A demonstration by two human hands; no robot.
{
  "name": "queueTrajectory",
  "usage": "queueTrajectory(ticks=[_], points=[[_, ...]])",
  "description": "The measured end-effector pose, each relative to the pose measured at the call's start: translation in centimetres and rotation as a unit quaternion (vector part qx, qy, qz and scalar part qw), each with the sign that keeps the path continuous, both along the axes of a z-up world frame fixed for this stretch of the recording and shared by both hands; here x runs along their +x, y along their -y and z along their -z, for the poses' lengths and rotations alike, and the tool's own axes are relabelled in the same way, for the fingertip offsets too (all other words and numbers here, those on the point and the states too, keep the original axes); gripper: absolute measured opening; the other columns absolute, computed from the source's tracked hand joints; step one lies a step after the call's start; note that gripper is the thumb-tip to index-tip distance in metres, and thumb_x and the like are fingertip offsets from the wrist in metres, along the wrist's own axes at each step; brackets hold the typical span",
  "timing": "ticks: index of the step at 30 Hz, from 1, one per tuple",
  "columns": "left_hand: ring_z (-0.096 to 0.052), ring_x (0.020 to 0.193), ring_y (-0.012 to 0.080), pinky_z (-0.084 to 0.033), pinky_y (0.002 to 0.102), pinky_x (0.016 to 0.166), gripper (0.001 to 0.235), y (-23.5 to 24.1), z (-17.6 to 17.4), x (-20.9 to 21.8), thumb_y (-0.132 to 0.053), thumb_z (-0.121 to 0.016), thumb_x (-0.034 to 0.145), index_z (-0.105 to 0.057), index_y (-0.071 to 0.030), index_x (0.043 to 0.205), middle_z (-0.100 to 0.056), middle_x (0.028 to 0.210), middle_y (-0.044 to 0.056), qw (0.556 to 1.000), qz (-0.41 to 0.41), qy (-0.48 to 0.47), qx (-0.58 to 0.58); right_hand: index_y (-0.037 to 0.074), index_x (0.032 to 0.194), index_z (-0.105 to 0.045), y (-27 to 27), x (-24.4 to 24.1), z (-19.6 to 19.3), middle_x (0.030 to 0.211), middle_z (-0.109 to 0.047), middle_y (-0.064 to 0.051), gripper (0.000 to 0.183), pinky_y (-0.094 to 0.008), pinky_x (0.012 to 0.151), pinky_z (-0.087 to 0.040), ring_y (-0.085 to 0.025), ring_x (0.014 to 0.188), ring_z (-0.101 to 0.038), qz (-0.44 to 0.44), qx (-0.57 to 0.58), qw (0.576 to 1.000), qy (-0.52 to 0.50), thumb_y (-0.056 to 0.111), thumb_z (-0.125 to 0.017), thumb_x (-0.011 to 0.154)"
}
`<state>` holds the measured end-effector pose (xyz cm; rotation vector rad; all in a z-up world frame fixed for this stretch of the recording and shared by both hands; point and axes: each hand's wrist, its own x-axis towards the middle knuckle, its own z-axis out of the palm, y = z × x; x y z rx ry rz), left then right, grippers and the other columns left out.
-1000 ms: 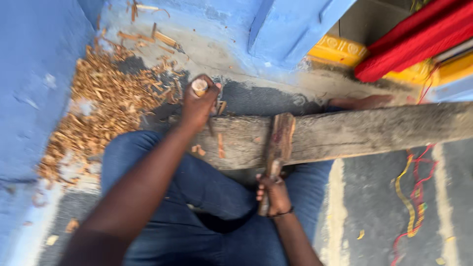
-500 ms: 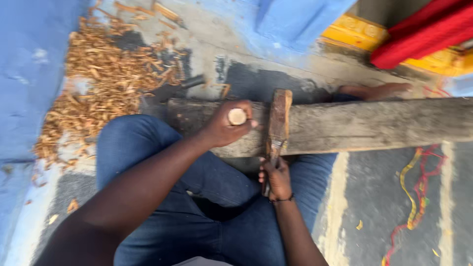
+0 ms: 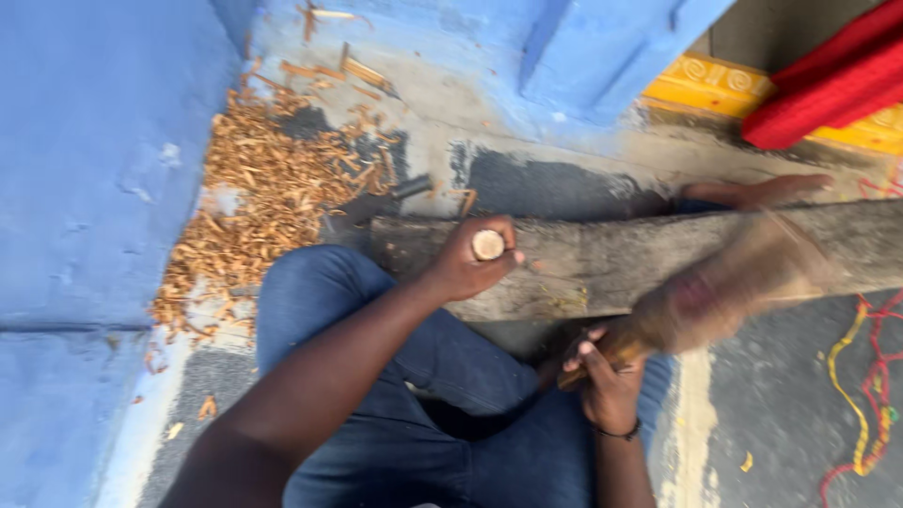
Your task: The person sits on the floor and uses a wooden mallet to strike a chisel, carving a small cylindrical piece of wood held in their left hand. Wood shavings accumulate on the floor as the person repeatedly shapes the wood.
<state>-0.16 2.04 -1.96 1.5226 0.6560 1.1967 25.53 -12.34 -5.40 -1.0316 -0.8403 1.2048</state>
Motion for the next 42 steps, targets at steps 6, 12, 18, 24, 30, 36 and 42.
queueTrajectory(ticks=[6, 12, 18, 24, 30, 36, 42], points=[[-0.049, 0.067, 0.0069, -0.042, 0.030, 0.059, 0.024, 0.1, -0.4, 0.2, -0.009, -0.072, 0.093, -0.052, -0.007, 0.081, -0.052, 0.071, -0.002, 1.000, 0.021, -0.001, 0.012, 0.002, 0.106, -0.055, 0.7, -0.6, 2.2, 0.087, -0.066, -0.010, 0.018, -0.042, 0.084, -0.059, -0.022, 0.081, -0.069, 0.000, -0.018, 1.000, 0.019, -0.004, -0.067, 0.095], [-0.058, 0.068, 0.0076, -0.047, 0.032, 0.060, 0.021, 0.5, -0.8, 0.1, -0.011, -0.072, 0.091, -0.053, -0.007, 0.080, -0.057, 0.071, 0.001, 0.999, 0.011, -0.039, 0.036, 0.015, 0.109, -0.062, -2.0, 2.3, -4.4, 0.088, -0.067, -0.003, 0.030, -0.041, 0.080, -0.061, -0.017, 0.078, -0.067, 0.091, 0.080, 0.992, -0.026, -0.001, -0.073, 0.085], [-0.055, 0.066, 0.0094, -0.046, 0.032, 0.060, 0.025, 0.2, -0.9, -0.1, -0.014, -0.078, 0.088, -0.056, -0.007, 0.079, -0.058, 0.071, 0.002, 0.998, 0.027, -0.054, 0.028, 0.007, 0.101, -0.065, -7.9, 6.5, -16.1, 0.086, -0.067, -0.011, 0.013, -0.041, 0.081, -0.057, -0.027, 0.081, -0.067, 0.117, 0.262, 0.943, 0.168, 0.008, -0.073, 0.091], [-0.056, 0.068, 0.0098, -0.048, 0.032, 0.062, 0.022, 0.0, -0.6, -0.1, -0.011, -0.076, 0.088, -0.056, -0.007, 0.080, -0.058, 0.072, 0.002, 0.998, 0.030, -0.048, 0.041, 0.005, 0.102, -0.068, -11.3, 6.1, -18.8, 0.093, -0.070, -0.017, 0.027, -0.045, 0.078, -0.057, -0.036, 0.084, -0.068, 0.078, 0.315, 0.770, 0.549, 0.016, -0.073, 0.078], [-0.056, 0.064, 0.0101, -0.048, 0.033, 0.061, 0.022, 1.1, -0.5, 0.5, -0.012, -0.078, 0.088, -0.058, -0.008, 0.079, -0.059, 0.070, 0.001, 0.996, 0.019, -0.085, 0.017, 0.003, 0.091, -0.070, -8.5, 2.8, -4.9, 0.081, -0.073, -0.016, 0.023, -0.042, 0.068, -0.057, -0.030, 0.073, -0.072, -0.111, 0.036, 0.779, 0.616, 0.016, -0.078, 0.074], [-0.056, 0.067, 0.0110, -0.047, 0.034, 0.061, 0.023, 0.6, 1.2, 1.4, -0.014, -0.079, 0.090, -0.057, -0.009, 0.084, -0.059, 0.073, 0.001, 0.997, -0.030, -0.069, 0.009, 0.003, 0.089, -0.061, -3.0, 0.4, 3.4, 0.059, -0.058, -0.007, 0.022, -0.032, 0.041, -0.043, -0.017, 0.044, -0.053, -0.087, -0.281, 0.916, 0.274, 0.005, -0.080, 0.078], [-0.052, 0.055, 0.0126, -0.045, 0.035, 0.051, 0.024, -4.7, 0.8, 1.1, -0.023, -0.072, 0.096, -0.056, -0.013, 0.081, -0.053, 0.063, -0.003, 0.960, -0.149, -0.025, -0.234, 0.002, 0.088, -0.062, -4.7, 1.7, 4.1, 0.062, -0.056, -0.004, 0.018, -0.030, 0.040, -0.044, -0.015, 0.043, -0.052, -0.093, -0.297, 0.933, 0.183, 0.008, -0.077, 0.081]])
